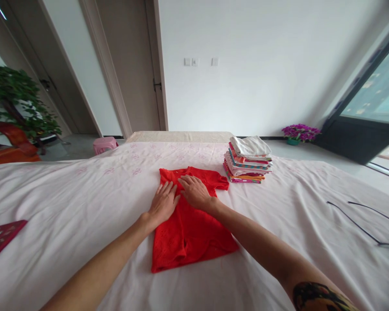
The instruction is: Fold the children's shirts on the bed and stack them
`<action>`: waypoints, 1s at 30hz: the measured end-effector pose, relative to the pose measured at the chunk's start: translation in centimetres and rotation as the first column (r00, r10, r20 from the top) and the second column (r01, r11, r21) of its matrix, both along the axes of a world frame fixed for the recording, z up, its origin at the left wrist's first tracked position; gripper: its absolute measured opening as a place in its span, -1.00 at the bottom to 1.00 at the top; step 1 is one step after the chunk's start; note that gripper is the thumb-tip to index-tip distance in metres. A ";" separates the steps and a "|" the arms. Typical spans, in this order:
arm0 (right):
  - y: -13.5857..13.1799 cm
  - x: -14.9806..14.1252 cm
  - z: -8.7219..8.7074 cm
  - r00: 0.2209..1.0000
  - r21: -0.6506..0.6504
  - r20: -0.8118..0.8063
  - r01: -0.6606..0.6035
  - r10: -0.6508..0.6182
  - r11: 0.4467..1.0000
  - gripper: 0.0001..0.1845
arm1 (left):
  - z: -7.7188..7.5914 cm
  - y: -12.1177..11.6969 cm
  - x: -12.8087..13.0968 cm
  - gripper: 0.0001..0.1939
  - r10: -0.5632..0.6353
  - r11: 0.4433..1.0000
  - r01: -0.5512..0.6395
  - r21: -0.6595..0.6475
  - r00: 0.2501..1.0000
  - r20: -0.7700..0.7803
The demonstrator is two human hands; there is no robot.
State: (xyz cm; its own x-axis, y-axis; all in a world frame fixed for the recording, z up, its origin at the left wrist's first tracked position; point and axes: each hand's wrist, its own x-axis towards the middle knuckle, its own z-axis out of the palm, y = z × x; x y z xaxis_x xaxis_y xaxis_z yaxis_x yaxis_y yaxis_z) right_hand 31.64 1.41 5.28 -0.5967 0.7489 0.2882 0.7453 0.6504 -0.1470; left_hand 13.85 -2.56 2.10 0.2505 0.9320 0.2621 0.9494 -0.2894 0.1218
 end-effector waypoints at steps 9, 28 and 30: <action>0.6 5.3 0.2 0.963 -0.177 -0.077 0.242 -0.259 0.954 -0.58 | 0.1 -1.2 1.0 -0.38 -0.031 0.998 0.036 -0.059 0.996 0.078; 5.3 9.1 0.5 0.744 -0.042 0.181 0.659 -0.643 0.751 -0.68 | -0.5 0.8 2.9 -0.41 -0.129 0.990 0.134 -0.043 0.985 0.119; 5.0 8.9 1.0 0.746 -0.051 0.148 0.662 -0.650 0.748 -0.66 | -0.3 0.8 2.8 -0.44 -0.143 0.988 0.151 -0.025 0.969 0.200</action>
State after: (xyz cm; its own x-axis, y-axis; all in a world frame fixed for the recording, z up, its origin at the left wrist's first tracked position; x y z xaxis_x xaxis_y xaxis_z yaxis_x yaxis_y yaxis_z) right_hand 40.52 6.44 6.23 0.0283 0.9870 0.1580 0.9975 -0.0177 -0.0680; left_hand 16.62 -1.78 1.83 0.3324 0.8994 0.2839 0.8529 -0.4151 0.3165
